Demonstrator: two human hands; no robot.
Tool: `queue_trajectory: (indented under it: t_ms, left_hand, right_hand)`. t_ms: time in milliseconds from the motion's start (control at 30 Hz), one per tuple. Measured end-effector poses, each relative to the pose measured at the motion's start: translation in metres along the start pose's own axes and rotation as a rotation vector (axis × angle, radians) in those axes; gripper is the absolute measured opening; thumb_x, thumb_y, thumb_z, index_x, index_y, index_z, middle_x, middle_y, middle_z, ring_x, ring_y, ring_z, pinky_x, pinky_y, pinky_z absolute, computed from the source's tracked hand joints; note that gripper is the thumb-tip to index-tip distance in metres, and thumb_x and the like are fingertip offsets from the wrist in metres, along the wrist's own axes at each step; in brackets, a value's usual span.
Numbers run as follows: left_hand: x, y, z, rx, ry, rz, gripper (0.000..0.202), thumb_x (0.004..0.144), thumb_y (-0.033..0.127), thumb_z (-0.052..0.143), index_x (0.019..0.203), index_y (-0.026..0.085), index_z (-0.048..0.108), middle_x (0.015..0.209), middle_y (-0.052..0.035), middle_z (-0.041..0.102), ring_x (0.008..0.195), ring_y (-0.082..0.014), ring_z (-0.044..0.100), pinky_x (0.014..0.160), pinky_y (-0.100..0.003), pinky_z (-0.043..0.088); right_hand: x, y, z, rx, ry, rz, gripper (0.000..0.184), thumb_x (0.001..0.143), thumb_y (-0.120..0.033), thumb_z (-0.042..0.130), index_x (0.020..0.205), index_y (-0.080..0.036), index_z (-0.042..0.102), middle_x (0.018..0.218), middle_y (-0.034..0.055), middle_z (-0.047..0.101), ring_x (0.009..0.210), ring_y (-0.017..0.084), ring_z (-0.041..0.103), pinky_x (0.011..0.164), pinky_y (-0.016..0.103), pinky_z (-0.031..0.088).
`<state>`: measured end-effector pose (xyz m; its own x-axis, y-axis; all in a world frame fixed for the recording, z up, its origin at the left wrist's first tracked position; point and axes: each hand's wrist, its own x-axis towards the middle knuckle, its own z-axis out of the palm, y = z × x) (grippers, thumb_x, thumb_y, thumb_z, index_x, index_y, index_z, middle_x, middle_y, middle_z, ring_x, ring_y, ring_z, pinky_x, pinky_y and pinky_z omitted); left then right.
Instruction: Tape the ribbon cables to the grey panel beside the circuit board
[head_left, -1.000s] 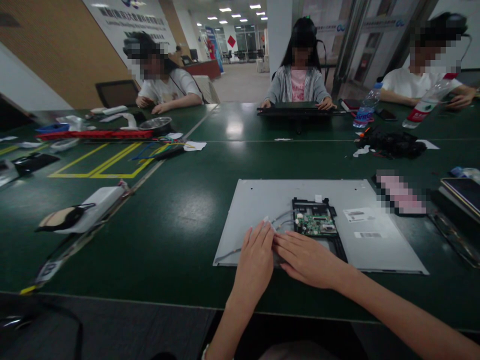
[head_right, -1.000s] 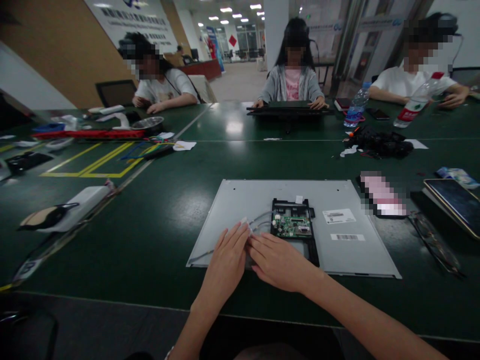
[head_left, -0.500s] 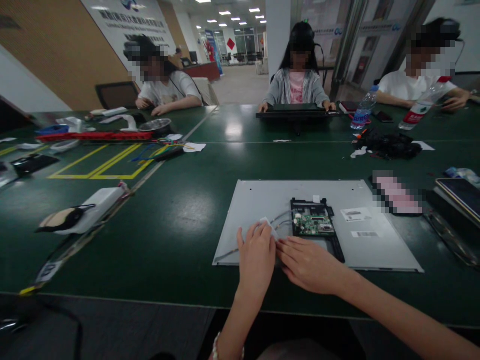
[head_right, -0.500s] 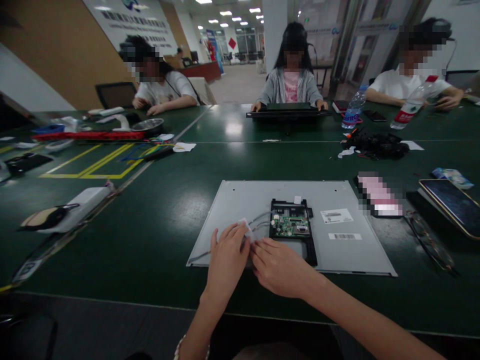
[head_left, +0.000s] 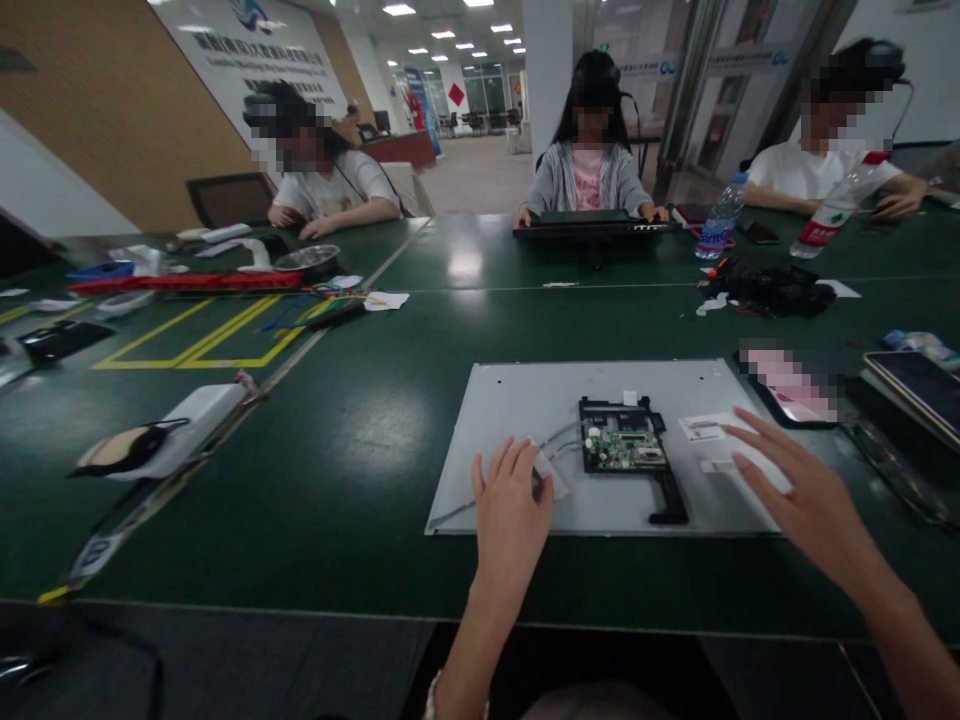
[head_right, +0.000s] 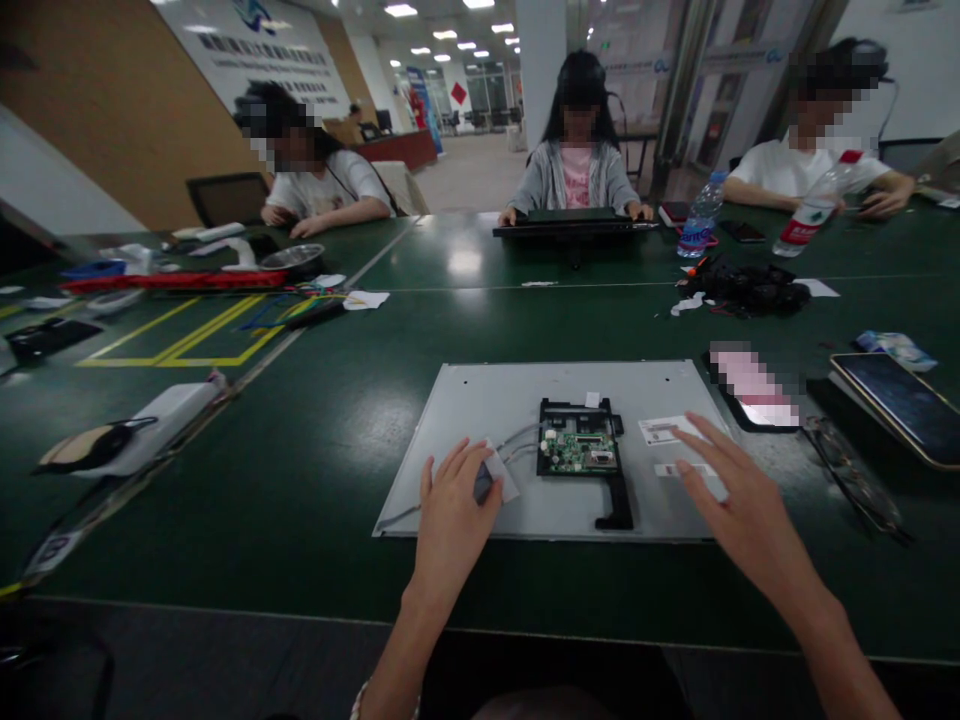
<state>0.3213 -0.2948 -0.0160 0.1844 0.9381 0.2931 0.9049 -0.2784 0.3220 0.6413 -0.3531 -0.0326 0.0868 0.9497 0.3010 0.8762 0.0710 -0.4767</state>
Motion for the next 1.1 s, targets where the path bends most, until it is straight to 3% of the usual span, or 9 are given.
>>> queue_trajectory:
  t_ms: [67,133,267,467,600,733,900,1100]
  left_hand:
    - [-0.001,0.0,0.001,-0.009,0.03,0.009,0.028,0.086,0.014,0.054,0.113,0.02,0.06,0.128,-0.0088,0.062,0.131,-0.0262,0.047,0.114,-0.057,0.02]
    - [-0.001,0.0,0.002,-0.018,0.064,0.022,0.028,0.088,0.015,0.053,0.114,0.019,0.06,0.129,-0.0095,0.061,0.131,-0.0267,0.046,0.114,-0.057,0.021]
    - [-0.002,0.003,0.002,-0.033,0.134,0.073,0.027,0.091,0.015,0.048,0.115,0.019,0.059,0.129,-0.011,0.061,0.131,-0.0273,0.046,0.113,-0.057,0.023]
    - [-0.004,0.006,0.001,-0.051,0.206,0.197,0.026,0.092,0.013,0.046,0.114,0.018,0.058,0.129,-0.0115,0.06,0.131,-0.026,0.046,0.113,-0.055,0.026]
    - [-0.009,0.011,0.002,-0.085,0.197,0.278,0.028,0.092,0.011,0.045,0.116,0.017,0.058,0.127,-0.011,0.06,0.13,-0.0242,0.048,0.111,-0.05,0.035]
    - [-0.024,0.04,0.009,-0.167,0.071,0.38,0.031,0.092,0.009,0.042,0.118,0.016,0.057,0.124,-0.0101,0.062,0.123,-0.0209,0.054,0.108,-0.043,0.041]
    - [-0.043,0.082,0.026,-0.195,-0.11,0.555,0.037,0.095,0.016,0.041,0.131,0.014,0.051,0.136,-0.0098,0.055,0.129,-0.0206,0.048,0.111,-0.04,0.04]
    - [-0.044,0.096,0.033,-0.093,-0.084,0.58,0.037,0.098,0.02,0.038,0.132,0.014,0.052,0.14,-0.0102,0.05,0.136,-0.023,0.039,0.113,-0.044,0.036]
  right_hand:
    - [-0.007,0.038,-0.006,-0.022,0.022,0.15,0.045,0.096,-0.046,0.04,0.133,-0.024,0.055,0.151,0.0086,0.042,0.134,0.031,0.043,0.098,0.049,0.05]
    - [-0.016,0.069,-0.007,-0.019,0.012,0.223,0.051,0.095,-0.051,0.039,0.134,-0.023,0.054,0.151,0.0102,0.042,0.135,0.033,0.042,0.107,0.055,0.038]
    - [-0.029,0.098,-0.001,0.016,-0.007,0.294,0.056,0.091,-0.056,0.042,0.134,-0.023,0.054,0.146,0.0109,0.048,0.13,0.035,0.047,0.107,0.055,0.038]
    - [-0.027,0.078,0.002,0.109,0.011,0.316,0.054,0.088,-0.055,0.047,0.132,-0.026,0.057,0.14,0.0086,0.055,0.118,0.033,0.059,0.1,0.049,0.047]
    - [-0.023,0.063,0.0,0.102,0.022,0.329,0.051,0.088,-0.054,0.047,0.129,-0.026,0.06,0.14,0.0075,0.056,0.119,0.033,0.058,0.101,0.049,0.047]
    - [-0.022,0.057,-0.001,0.128,0.041,0.355,0.051,0.088,-0.055,0.047,0.128,-0.026,0.061,0.138,0.0073,0.057,0.122,0.033,0.056,0.101,0.049,0.047]
    - [-0.022,0.056,0.001,0.121,0.047,0.332,0.05,0.089,-0.054,0.047,0.129,-0.026,0.061,0.139,0.0076,0.057,0.121,0.034,0.057,0.097,0.049,0.051]
    - [-0.02,0.047,0.005,0.084,0.063,0.285,0.049,0.089,-0.053,0.046,0.127,-0.025,0.062,0.134,0.0087,0.06,0.12,0.034,0.058,0.101,0.051,0.046]
